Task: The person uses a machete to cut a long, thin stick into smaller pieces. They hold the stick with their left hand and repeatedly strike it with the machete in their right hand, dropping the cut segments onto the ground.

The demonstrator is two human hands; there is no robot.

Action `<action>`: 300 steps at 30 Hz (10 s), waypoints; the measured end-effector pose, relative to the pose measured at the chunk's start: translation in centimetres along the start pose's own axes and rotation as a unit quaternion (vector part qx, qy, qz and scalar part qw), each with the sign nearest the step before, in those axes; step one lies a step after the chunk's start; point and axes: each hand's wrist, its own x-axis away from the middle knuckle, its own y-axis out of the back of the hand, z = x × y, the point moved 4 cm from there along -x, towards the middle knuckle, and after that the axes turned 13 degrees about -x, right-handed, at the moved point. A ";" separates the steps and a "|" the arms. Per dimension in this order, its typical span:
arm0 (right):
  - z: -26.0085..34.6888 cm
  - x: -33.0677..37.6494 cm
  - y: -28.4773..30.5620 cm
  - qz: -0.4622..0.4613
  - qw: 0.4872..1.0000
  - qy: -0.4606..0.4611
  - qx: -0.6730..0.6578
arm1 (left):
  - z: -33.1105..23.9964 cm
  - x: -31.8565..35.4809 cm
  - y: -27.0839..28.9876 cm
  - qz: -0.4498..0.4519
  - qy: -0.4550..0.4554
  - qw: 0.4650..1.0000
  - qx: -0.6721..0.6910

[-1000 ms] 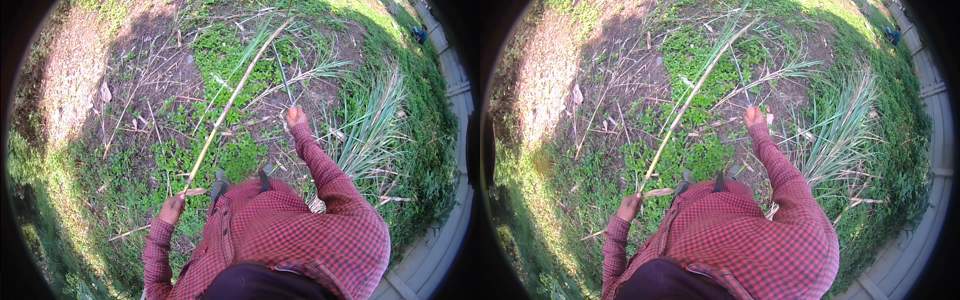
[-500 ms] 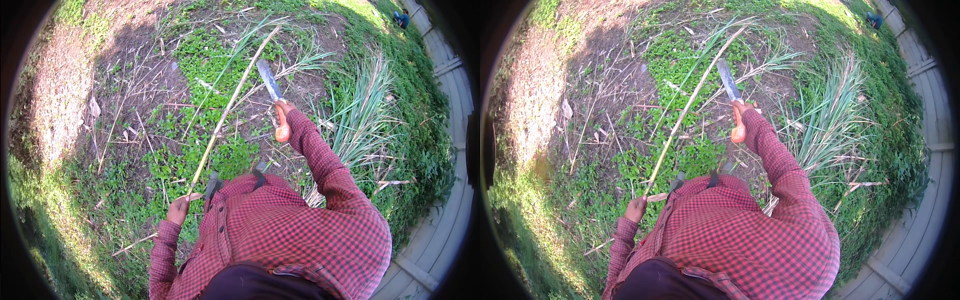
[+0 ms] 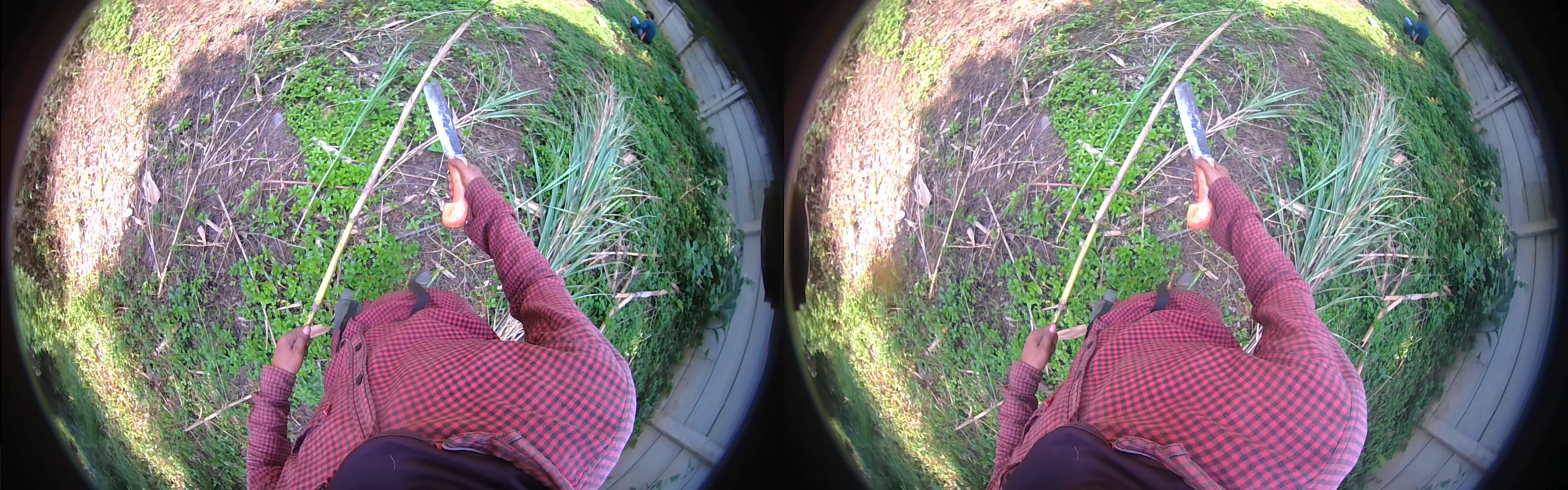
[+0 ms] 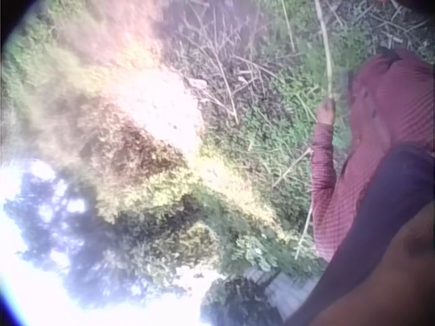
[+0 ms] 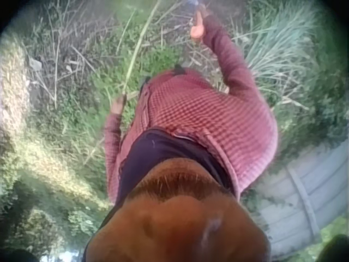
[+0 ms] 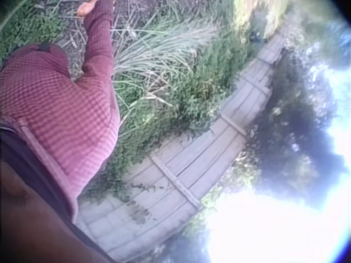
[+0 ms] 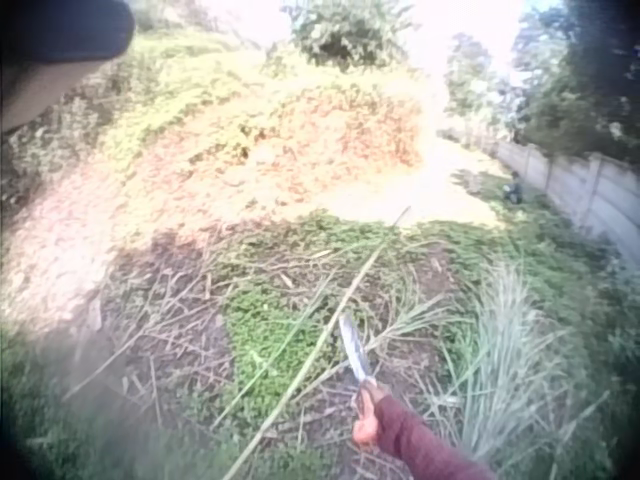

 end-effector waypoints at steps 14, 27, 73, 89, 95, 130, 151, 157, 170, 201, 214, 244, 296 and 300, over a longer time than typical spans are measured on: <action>0.1 1.0 0.6 0.004 0.999 -0.044 0.024 | -0.8 -0.3 -0.2 0.029 -0.026 0.999 0.014; 1.7 1.7 0.2 0.049 0.989 -0.008 0.140 | 1.6 -2.2 -1.8 -0.057 -0.070 0.990 -0.113; 1.7 15.0 -0.6 -0.030 0.820 0.301 0.485 | -3.2 -8.3 -6.4 0.232 0.001 0.949 0.212; 1.2 10.4 3.8 -0.093 0.738 0.160 0.649 | -5.4 -6.1 -4.3 0.019 -0.113 0.993 -0.020; 1.4 15.1 0.3 0.069 0.642 0.289 0.707 | -4.8 -6.6 -4.9 0.024 -0.089 0.996 0.006; 2.8 13.0 3.1 -0.015 0.846 0.198 0.495 | -3.0 -4.6 -3.8 0.003 -0.082 0.997 -0.006; 1.6 8.4 2.6 0.087 0.987 0.036 0.133 | -3.0 -8.3 -1.6 0.055 -0.079 0.994 0.052; 1.2 10.6 -0.6 0.155 0.973 0.012 0.172 | -3.2 -8.8 -1.1 0.070 -0.097 0.991 0.053; -3.4 16.1 -4.2 0.279 0.936 -0.054 0.206 | -3.5 -10.5 -3.8 0.095 -0.087 0.990 0.053; -1.6 13.0 0.7 0.078 0.985 0.063 0.144 | -7.3 -12.2 -6.0 0.224 -0.082 0.953 0.188; 0.3 13.7 0.4 0.069 0.974 0.042 0.211 | -7.8 -11.4 -5.0 -0.150 -0.246 0.936 -0.201; -3.9 13.5 1.7 0.156 0.970 0.031 0.186 | -12.8 -10.5 -5.6 -0.233 -0.190 0.884 -0.358; 7.1 15.4 -2.7 0.017 0.944 0.316 0.092 | -14.5 -16.9 -11.4 0.079 -0.241 0.944 0.209; 14.4 16.6 0.8 -0.075 0.913 0.367 0.163 | -13.2 -16.9 -11.7 -0.036 -0.256 0.959 0.121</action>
